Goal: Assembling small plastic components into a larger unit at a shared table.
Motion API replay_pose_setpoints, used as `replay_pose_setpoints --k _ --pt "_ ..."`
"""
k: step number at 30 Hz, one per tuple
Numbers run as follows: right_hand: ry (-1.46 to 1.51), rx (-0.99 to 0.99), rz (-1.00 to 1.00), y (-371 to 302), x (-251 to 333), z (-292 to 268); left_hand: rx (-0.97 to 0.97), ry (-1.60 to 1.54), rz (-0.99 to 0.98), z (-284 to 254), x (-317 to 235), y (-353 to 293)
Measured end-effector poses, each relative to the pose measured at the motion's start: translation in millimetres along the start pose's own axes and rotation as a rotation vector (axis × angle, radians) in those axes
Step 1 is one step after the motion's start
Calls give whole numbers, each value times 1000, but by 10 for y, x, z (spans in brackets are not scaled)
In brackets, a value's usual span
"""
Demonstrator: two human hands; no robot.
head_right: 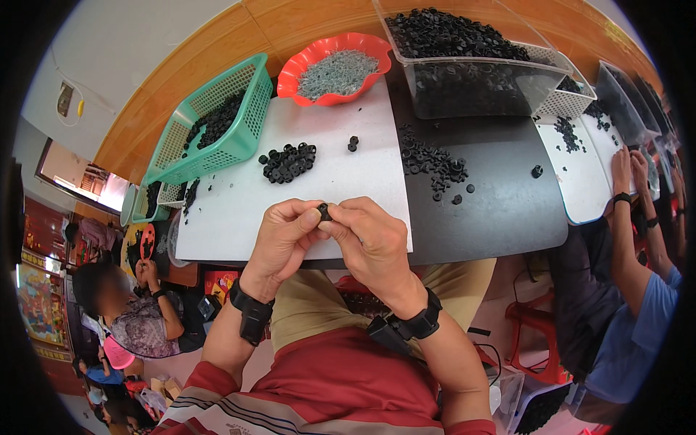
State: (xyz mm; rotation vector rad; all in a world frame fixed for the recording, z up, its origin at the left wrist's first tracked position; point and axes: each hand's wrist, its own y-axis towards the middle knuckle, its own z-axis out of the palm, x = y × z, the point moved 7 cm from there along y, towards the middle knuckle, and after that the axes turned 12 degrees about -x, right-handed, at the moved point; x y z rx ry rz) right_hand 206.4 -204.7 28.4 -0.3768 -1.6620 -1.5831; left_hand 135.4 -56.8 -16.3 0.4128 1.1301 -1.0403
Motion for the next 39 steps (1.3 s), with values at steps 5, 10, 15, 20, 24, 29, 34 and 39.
replay_pose_setpoints --k 5,10,15,20,24,29,34,39 --pt "-37 5 -57 3 50 7 13 3 10 15 -14 -12" --pt "-75 24 -75 17 80 8 33 16 27 21 -18 -2" --pt "-99 48 -104 27 60 -35 67 102 62 98 -45 -6" --pt "-93 76 -58 36 37 -37 86 142 78 123 -46 -12" --pt "-92 71 -43 32 41 -45 86 148 72 144 -42 -44" --pt "-98 83 -7 46 44 -43 91 140 76 140 -36 -62" --pt "-126 104 -38 48 55 -27 80 152 73 150 -43 -83" --pt "-191 129 -61 15 43 1 94 171 96 170 -45 -76"
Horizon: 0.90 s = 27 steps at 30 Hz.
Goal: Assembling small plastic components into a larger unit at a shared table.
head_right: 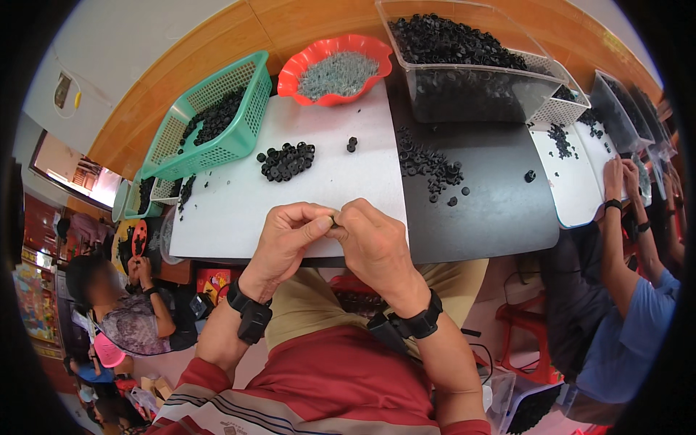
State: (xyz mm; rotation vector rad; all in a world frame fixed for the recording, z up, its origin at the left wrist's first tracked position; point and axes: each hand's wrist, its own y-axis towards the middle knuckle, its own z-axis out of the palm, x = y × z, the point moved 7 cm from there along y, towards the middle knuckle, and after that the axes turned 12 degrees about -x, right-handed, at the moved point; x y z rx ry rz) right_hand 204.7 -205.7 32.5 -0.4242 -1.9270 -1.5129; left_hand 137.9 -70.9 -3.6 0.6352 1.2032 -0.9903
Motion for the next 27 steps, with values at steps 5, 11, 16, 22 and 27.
replay_pose_setpoints --k 5,11,16,22,27 --pt "12 -31 44 26 32 -25 3 8 31 31 -24 -1" --pt "40 23 66 13 13 -10 11 -36 14 -1 5 -15" --pt "48 41 102 -3 -25 -33 14 -36 11 46 -5 -13" --pt "27 44 117 12 -9 -26 44 37 25 54 -25 -6" --pt "21 87 196 1 -20 10 13 90 46 41 -32 -28"
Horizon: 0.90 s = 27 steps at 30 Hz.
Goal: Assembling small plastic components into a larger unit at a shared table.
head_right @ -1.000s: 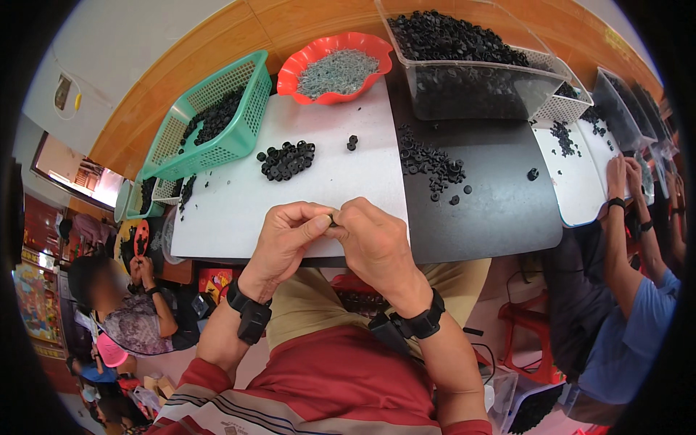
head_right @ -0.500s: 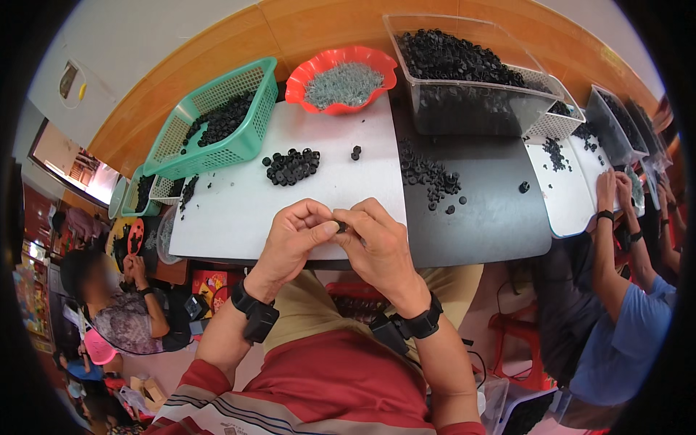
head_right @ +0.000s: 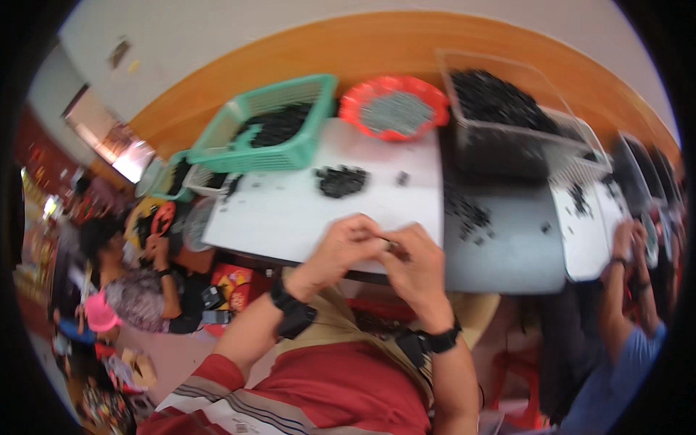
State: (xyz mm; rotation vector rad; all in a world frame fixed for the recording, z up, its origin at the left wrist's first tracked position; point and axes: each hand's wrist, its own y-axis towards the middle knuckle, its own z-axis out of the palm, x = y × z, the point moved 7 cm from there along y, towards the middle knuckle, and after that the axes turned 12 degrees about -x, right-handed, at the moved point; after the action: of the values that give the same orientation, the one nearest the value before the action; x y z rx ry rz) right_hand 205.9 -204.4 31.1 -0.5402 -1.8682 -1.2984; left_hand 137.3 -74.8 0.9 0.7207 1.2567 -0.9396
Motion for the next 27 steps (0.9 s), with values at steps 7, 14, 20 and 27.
replay_pose_setpoints --k 7,14,20,27 --pt "99 -9 65 -77 -168 -6 13 -117 80 65 179 51" --pt "186 14 145 -93 -344 63 16 -116 130 66 97 21" --pt "130 37 92 -63 -264 46 10 -63 133 75 121 55" --pt "142 44 135 -62 -282 29 -17 20 136 89 88 28"
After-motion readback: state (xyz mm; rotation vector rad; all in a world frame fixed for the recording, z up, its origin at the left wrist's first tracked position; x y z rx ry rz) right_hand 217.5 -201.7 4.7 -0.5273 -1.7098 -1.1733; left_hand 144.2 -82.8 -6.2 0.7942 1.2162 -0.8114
